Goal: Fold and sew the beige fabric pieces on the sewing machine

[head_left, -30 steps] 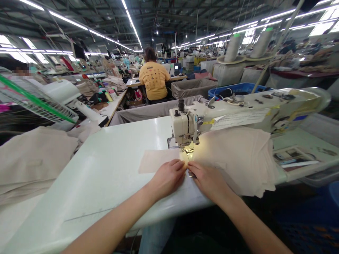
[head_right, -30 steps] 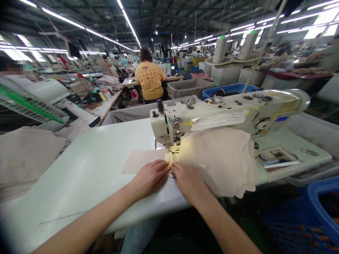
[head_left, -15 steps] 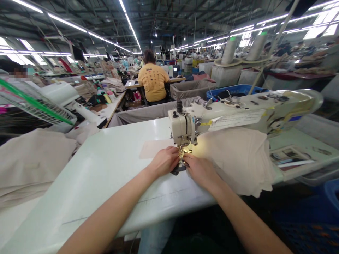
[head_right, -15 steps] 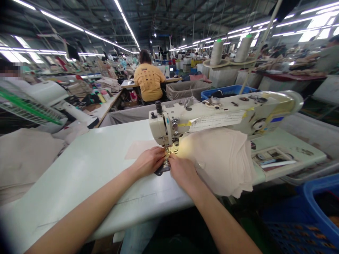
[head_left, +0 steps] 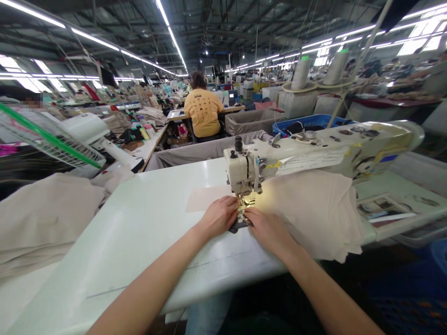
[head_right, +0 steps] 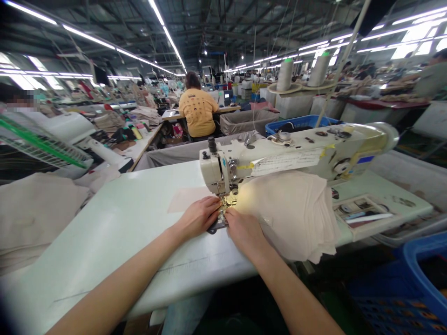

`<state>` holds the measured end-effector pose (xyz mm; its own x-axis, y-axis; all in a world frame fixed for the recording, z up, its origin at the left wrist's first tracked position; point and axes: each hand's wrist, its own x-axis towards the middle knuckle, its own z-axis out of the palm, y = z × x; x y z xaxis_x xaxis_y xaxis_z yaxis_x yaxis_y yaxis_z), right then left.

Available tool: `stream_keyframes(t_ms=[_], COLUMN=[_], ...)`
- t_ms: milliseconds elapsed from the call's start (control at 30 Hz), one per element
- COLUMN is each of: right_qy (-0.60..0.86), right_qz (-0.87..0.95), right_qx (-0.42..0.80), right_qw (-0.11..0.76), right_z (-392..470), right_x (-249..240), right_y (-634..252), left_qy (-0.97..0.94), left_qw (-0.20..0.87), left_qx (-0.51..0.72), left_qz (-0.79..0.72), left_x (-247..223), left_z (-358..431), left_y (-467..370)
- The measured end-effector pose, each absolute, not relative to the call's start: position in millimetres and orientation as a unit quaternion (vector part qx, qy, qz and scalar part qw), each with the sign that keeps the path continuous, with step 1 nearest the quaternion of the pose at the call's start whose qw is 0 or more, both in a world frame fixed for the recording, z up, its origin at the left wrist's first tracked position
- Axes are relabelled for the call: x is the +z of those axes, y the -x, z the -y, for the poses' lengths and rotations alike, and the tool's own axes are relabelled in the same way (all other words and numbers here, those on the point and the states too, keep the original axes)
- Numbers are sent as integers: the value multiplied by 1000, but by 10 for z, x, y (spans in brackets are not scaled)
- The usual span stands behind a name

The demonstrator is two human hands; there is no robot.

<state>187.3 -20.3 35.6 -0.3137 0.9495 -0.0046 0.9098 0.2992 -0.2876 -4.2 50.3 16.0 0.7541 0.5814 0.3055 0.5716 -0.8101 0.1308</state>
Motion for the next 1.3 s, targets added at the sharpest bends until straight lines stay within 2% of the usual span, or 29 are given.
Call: stream_keyframes(t_ms=[600, 867, 1100, 1300], right_qy=[582, 574, 566, 564], right_qz=[798, 800, 803, 810], right_qx=[134, 138, 155, 136], right_qw=[88, 108, 105, 84], right_z=[215, 288, 465, 555], right_x=[346, 336, 289, 231], right_y=[-1882, -1909, -1944, -1942], left_qy=[-936, -930, -941, -938], left_qw=[13, -7, 34, 23], left_qx=[153, 78, 104, 117], left_qz=[-317, -360, -321, -326], left_x=[178, 342, 298, 239], left_z=[-523, -199, 96, 104], left_y=[68, -31, -58, -29])
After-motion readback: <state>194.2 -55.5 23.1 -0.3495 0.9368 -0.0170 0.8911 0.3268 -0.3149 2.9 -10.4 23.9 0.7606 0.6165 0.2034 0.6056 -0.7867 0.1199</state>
